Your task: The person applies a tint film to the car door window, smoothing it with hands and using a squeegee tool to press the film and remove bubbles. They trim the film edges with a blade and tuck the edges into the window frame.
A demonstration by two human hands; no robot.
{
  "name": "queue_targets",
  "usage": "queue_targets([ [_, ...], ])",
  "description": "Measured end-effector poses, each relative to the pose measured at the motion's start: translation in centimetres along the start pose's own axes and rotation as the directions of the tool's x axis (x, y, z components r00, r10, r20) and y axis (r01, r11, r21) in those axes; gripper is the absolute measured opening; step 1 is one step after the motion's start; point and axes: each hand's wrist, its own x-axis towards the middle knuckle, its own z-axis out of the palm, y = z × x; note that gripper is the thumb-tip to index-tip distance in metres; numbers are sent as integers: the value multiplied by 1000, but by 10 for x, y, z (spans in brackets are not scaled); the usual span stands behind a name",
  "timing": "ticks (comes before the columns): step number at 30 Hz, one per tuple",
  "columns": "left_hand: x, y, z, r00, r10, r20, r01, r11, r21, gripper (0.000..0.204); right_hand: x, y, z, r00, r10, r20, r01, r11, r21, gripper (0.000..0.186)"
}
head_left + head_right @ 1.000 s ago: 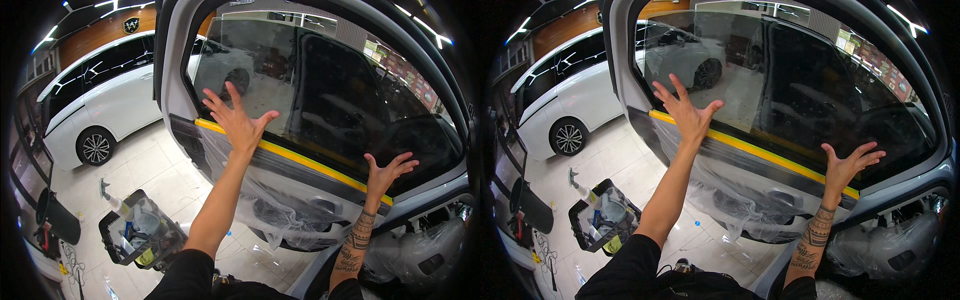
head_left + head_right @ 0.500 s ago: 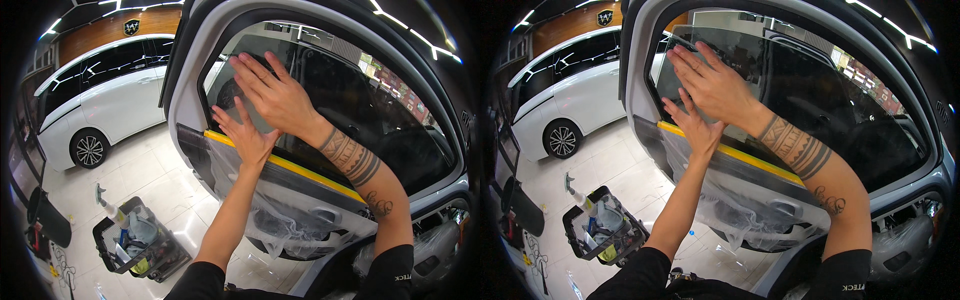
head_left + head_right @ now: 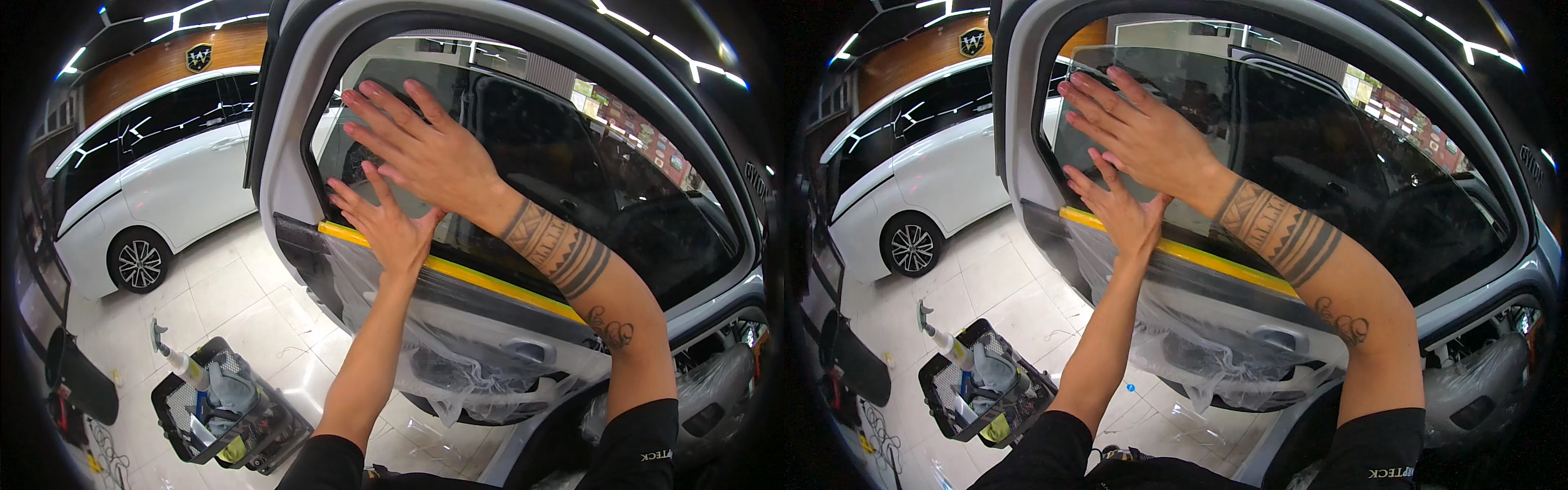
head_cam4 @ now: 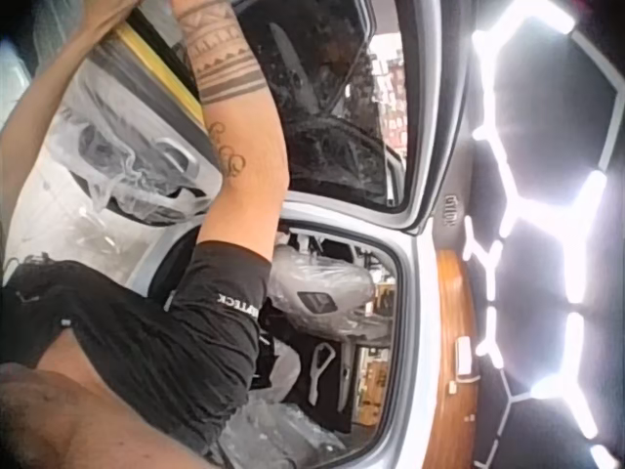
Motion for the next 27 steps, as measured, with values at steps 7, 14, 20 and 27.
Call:
queue_targets([
  [7, 1, 0, -1, 1000, 7, 2, -7, 1000, 30, 126, 2, -1, 2, 1000, 19, -14, -18, 1000, 5, 62],
  [14, 1, 0, 1, 1000, -24, 7, 24, 999, 21, 125, 2, -3, 5, 999, 27, -21, -27, 1000, 5, 63],
  [20, 1, -4, 6, 996, -89, 6, 89, 996, -29, 126, 4, -2, 5, 1000, 17, 18, -15, 997, -75, 65],
  [27, 5, -3, 6, 997, -48, -53, 47, 998, -29, 126, 3, 0, 4, 1000, 16, 26, -14, 997, -77, 67],
])
